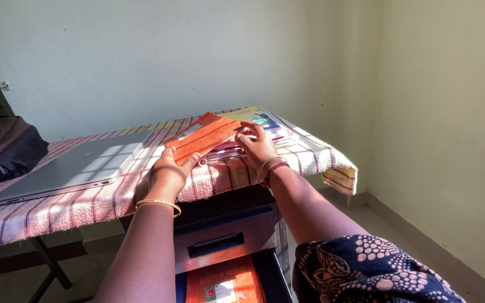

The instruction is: The person picks up notebooks from a drawer, places them on a table, and then returns notebooks to the drawer before closing it.

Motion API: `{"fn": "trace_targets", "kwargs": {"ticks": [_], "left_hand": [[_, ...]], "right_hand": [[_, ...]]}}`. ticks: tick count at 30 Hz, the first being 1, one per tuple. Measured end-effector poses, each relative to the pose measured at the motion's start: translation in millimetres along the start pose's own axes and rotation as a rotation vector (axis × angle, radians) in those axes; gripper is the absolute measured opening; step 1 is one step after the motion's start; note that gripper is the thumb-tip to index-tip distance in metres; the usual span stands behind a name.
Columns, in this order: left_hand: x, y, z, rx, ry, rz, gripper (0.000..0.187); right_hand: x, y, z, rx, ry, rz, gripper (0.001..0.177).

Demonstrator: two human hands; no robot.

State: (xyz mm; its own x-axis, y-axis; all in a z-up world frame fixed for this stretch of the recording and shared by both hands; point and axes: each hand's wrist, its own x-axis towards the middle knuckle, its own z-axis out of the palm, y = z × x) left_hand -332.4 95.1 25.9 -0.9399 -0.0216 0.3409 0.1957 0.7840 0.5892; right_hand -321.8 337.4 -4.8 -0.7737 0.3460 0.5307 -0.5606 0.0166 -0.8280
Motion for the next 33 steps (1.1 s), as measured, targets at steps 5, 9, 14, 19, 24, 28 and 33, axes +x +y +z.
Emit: {"fn": "trace_targets", "kwargs": {"ticks": [5, 9, 14, 19, 24, 28, 33], "left_hand": [[-12, 10, 6, 0.03, 0.13, -0.025, 0.083], [-11, 6, 13, 0.108, 0.161, 0.047, 0.081], [-1, -2, 23, 0.121, 0.162, 0.074, 0.063], [8, -12, 33, 0.035, 0.236, 0.198, 0.049], [-7, 1, 26, 0.091, 0.186, 0.064, 0.054], [-19, 13, 17, 0.194, 0.117, 0.046, 0.063], [-15, 11, 19, 0.205, 0.054, 0.079, 0.075]], "right_hand": [[17, 17, -7, -0.19, -0.043, -0.154, 0.053], [19, 10, -4, -0.136, -0.057, 0.106, 0.075], [32, 17, -5, 0.056, -0.18, 0.088, 0.074], [29, 20, -7, 0.024, -0.15, 0.024, 0.067], [12, 9, 0, 0.125, 0.016, 0.017, 0.058], [14, 13, 3, 0.16, 0.163, -0.033, 0.048], [25, 26, 2, 0.136, 0.292, -0.029, 0.044]]}}
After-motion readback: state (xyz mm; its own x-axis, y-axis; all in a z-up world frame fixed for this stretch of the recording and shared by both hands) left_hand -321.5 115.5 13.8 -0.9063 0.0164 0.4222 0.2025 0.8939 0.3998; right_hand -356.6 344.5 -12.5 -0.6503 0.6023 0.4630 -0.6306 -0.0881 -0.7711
